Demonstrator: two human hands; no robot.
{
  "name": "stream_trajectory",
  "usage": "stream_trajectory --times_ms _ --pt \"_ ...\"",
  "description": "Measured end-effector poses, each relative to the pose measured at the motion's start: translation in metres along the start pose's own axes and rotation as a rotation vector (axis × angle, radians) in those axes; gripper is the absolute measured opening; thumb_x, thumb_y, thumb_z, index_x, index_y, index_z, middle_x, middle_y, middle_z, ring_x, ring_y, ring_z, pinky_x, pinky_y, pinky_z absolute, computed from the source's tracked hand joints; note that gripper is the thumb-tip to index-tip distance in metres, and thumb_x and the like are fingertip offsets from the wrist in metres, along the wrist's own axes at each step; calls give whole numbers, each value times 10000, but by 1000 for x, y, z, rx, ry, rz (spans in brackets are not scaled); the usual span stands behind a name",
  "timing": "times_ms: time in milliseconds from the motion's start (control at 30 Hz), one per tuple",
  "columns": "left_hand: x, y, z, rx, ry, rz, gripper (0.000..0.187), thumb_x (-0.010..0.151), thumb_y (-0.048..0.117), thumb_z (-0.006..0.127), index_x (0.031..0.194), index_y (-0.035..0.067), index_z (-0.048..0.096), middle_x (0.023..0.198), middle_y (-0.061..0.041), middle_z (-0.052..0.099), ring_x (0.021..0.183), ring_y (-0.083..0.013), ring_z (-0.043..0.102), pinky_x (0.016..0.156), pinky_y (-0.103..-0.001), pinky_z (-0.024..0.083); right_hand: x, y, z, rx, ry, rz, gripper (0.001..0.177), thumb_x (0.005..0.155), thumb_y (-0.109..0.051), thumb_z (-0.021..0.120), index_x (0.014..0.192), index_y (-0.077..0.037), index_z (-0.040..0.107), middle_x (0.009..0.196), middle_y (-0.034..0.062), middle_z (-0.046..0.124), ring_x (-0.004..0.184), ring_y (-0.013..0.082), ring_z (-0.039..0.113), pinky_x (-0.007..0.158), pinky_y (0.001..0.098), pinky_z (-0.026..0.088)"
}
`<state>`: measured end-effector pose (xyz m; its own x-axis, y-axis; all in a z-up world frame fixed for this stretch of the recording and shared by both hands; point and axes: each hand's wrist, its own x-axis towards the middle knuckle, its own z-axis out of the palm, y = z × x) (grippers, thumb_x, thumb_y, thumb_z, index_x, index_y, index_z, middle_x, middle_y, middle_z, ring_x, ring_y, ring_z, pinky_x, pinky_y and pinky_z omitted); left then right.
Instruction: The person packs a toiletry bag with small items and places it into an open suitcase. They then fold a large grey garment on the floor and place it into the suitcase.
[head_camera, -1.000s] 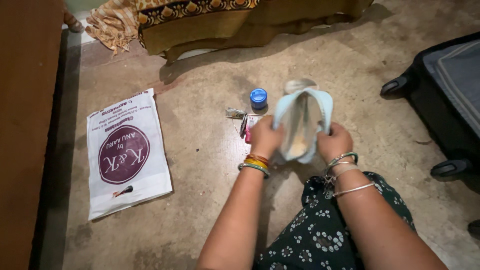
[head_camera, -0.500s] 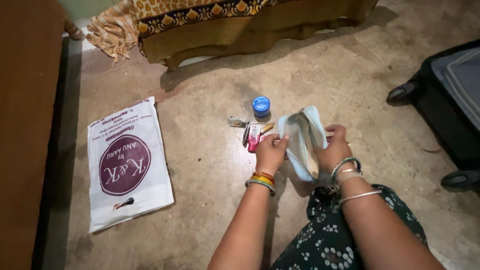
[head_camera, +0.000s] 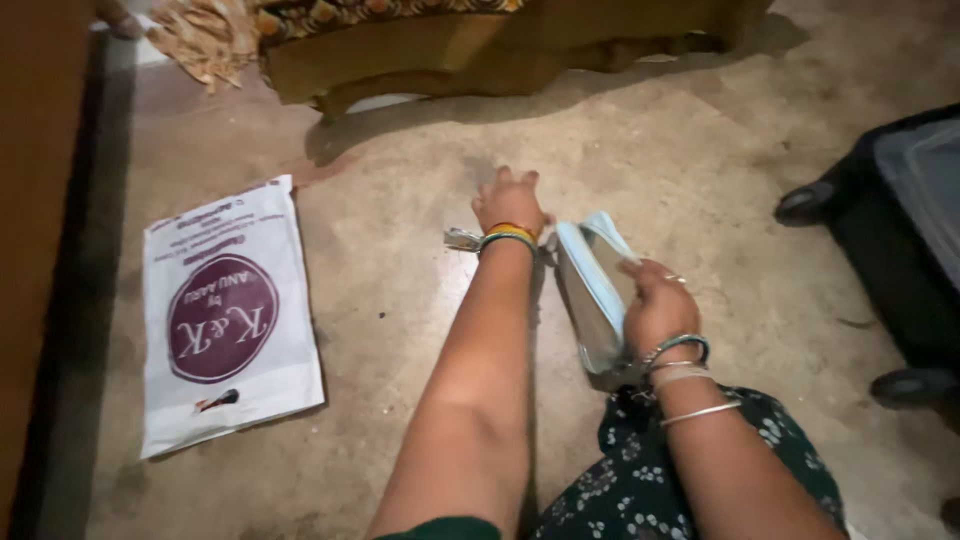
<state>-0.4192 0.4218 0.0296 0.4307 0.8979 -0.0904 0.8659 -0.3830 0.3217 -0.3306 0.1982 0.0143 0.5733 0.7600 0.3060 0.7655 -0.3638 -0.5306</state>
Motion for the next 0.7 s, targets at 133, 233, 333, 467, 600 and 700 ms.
stream_trajectory --times_ms 133,233,333,467,600,700 --pt "-1 -2 21 41 35 27 447 811 235 792 1239 258 664 1286 -92 604 1204 -352 595 960 -495 512 -1 -1 -14 -58 -57 16 420 825 -161 747 1244 -138 719 1332 172 659 1200 378 620 1019 457 497" --pt "-5 -8 30 -127 234 -33 411 803 227 807 1174 174 639 1226 -111 642 1126 -374 646 924 -496 544 -4 -11 -24 -73 -120 22 748 664 -343 893 1326 -109 635 1393 179 590 1248 392 564 1019 476 469" --pt "-10 -3 21 -834 280 -216 494 770 243 855 1125 83 550 1189 -166 616 1034 -388 671 872 -501 558 -1 -23 -30 -99 -175 76 910 611 -400 923 1406 -137 568 1458 144 553 1313 365 544 1063 470 459" --pt "-39 6 0 -2113 -9 -176 399 897 162 755 1135 42 459 1167 -187 594 1015 -336 655 884 -516 585 3 -38 -28 -111 -131 52 1024 578 -413 951 1449 -109 507 1487 190 492 1341 382 499 1076 481 427" --pt "-80 3 -8 -2470 -517 230 496 934 192 731 1328 -35 534 1305 -193 625 1184 -312 667 1079 -478 546 -1 -27 -26 -79 -131 88 1062 570 -406 948 1474 -99 483 1505 199 486 1364 380 494 1105 472 429" --pt "-98 6 -10 -2526 -685 289 532 960 240 733 1363 -47 538 1305 -206 639 1213 -336 656 1106 -488 534 -3 -19 -25 -73 -92 42 1107 576 -422 955 1503 -83 454 1510 246 459 1384 414 457 1120 485 408"
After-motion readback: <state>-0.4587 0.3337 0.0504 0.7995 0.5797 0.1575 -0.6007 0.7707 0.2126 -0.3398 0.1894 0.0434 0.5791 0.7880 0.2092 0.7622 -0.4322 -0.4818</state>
